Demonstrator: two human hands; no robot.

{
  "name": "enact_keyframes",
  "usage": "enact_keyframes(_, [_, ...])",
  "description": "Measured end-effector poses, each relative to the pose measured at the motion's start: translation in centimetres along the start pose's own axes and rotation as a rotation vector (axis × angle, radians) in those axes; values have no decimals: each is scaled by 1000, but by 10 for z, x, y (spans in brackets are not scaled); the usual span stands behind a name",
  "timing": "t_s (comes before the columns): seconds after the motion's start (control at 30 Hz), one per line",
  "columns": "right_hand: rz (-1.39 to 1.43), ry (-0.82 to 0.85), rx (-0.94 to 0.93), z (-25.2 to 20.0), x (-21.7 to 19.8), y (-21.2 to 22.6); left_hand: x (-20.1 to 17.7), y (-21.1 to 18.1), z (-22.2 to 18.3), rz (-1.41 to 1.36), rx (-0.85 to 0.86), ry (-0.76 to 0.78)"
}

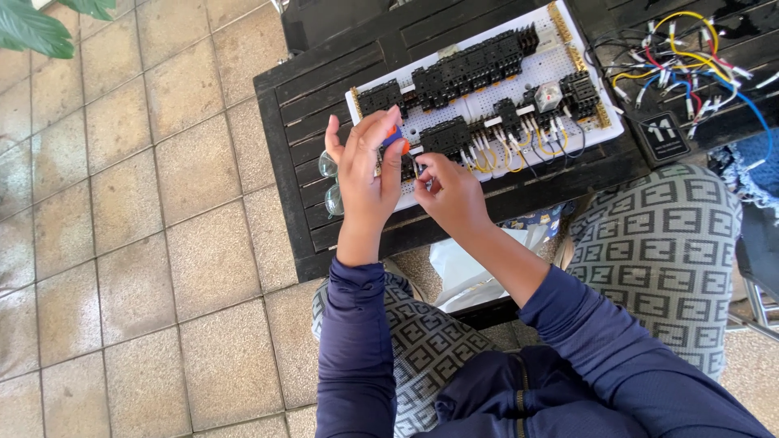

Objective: Connecting electrical wires to a circuit board using a screwdriver and wire stripper

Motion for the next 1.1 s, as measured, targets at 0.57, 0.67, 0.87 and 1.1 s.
enact_keyframes(0.57, [-362,-196,452,35,-304,-204,18,0,-1,172,-78,102])
enact_keyframes(0.67, [-434,52,696,32,-283,-219,22,2,-10,239,-41,53])
enact_keyframes(0.87, [-513,336,921,44,-261,-209,0,-16,-13,225,60,-155])
enact_keyframes(1.1, [-568,305,752,44,-271,-242,7,-11,-12,51,9,-127])
Point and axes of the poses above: each hand's wrist, its own z-axis towards the middle knuckle, its own x-axis out of the palm, y = z × x, the point moved 10 cm from there along z, towards the middle knuckle, and after that the axes turned 6 degrees about y, right-handed, at the moved point
